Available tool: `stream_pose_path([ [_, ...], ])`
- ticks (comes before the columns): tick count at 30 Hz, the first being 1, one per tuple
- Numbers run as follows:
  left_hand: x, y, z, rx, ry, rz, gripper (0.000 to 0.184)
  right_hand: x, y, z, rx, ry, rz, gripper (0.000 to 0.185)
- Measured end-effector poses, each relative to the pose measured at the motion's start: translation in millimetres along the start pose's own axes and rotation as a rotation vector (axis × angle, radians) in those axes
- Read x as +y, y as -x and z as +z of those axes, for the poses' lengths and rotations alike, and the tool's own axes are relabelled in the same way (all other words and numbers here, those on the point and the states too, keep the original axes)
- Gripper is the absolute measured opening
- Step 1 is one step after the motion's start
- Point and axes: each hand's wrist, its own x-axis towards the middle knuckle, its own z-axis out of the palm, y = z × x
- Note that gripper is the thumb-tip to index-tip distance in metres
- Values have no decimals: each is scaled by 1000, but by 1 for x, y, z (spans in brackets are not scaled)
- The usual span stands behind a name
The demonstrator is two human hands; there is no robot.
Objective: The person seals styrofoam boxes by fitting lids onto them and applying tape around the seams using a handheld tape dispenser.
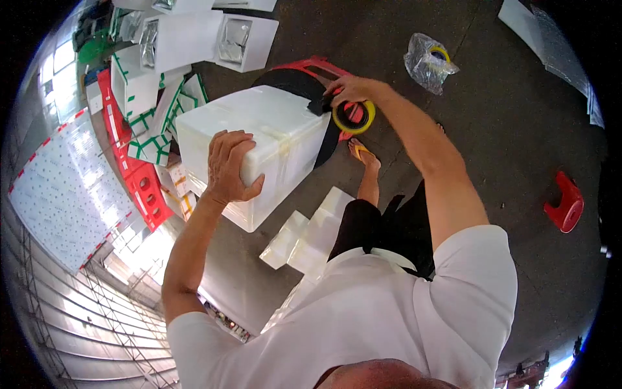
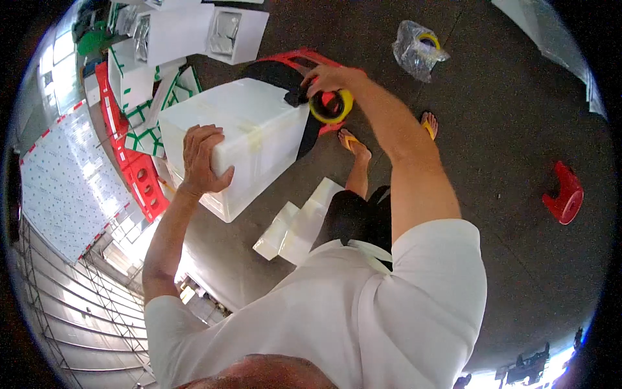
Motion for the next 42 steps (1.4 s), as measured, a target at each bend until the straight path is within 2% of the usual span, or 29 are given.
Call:
stream_pose_path([
  [2, -5, -3, -3, 2, -1, -27, 63, 27, -8, 5, -26, 7, 4, 55],
  [4, -7, -11, -2, 50, -70, -154, 63, 39, 6, 9, -24, 46, 52, 53],
  [6, -24, -21, 3, 166, -107, -352, 63, 52, 25, 23, 103, -82, -88, 56],
  [8, -55, -30, 9, 333, -141, -595, 58, 36, 57, 44, 123, -227, -71, 57],
  [9, -80, -29, 10, 351, -118, -721, 59, 38, 64, 58, 114, -194, 51, 56],
  [10, -104, -25, 11, 366, -94, -847, 60, 34, 70, 71, 94, -152, 32, 56],
  [11, -120, -24, 11, 368, -94, -846, 60, 40, 69, 75, 156, -278, 2, 56],
  [13, -139, -26, 5, 553, -66, -1089, 57, 43, 54, 66, 229, -388, -46, 56],
  [14, -139, -23, 3, 563, -66, -1071, 57, 38, 36, 58, 270, -239, -94, 54],
  [15, -140, -21, 2, 564, -246, -858, 56, 32, 20, 46, 316, -89, -143, 53],
  [16, -138, -23, -5, 563, -426, -645, 55, 32, 3, 36, 336, -81, -159, 53],
  [17, -112, -36, -15, 563, -296, -304, 50, 36, -14, 28, 295, -153, -101, 51],
  [18, -81, -45, -17, 422, -42, -192, 46, 37, -26, 24, 251, -232, -38, 50],
  [20, -76, -37, -6, 228, -163, -234, 44, 26, -24, 35, 256, -192, 28, 51],
  [22, -96, -38, -6, 231, -91, -452, 45, 33, -14, 40, 377, -268, -170, 53],
  [23, -107, -37, -3, 251, -141, -581, 47, 41, 0, 49, 357, -133, -165, 53],
  [26, -188, 1, 14, 339, -150, -922, 69, 30, 65, 96, 172, -179, 24, 57],
  [28, -240, 38, 14, 242, -127, -1036, 78, 43, 59, 120, 260, -128, 1, 59],
  [30, -249, 54, -6, 207, 102, -1415, 73, 33, 37, 102, 286, -220, -9, 59],
  [31, -240, 51, -13, 197, 87, -1398, 73, 27, 18, 90, 317, -315, -16, 59],
  [33, -199, 40, -15, 270, -554, -1326, 61, 36, -35, 73, 310, -225, -162, 58],
  [35, -131, -16, -24, 436, -427, -817, 50, 30, -70, 59, 303, -92, -139, 56],
  [36, -96, -38, -7, 416, -375, -610, 49, 31, -90, 51, 218, -150, -142, 58],
  [37, -26, -73, -1, 153, -158, -697, 59, 32, -105, 46, 189, -173, -118, 58],
  [38, -4, -76, 40, -19, -257, -563, 68, 31, -114, 45, 159, -190, -93, 58],
  [40, 43, -78, 100, -652, -465, -409, 101, 15, -110, 42, 129, -191, -60, 59],
  [41, 44, -74, 118, -865, -536, -406, 107, 8, -110, 40, 107, -138, -53, 60],
  [42, 36, -70, 130, -860, -540, -405, 107, 4, -111, 36, 92, -87, -46, 61],
])
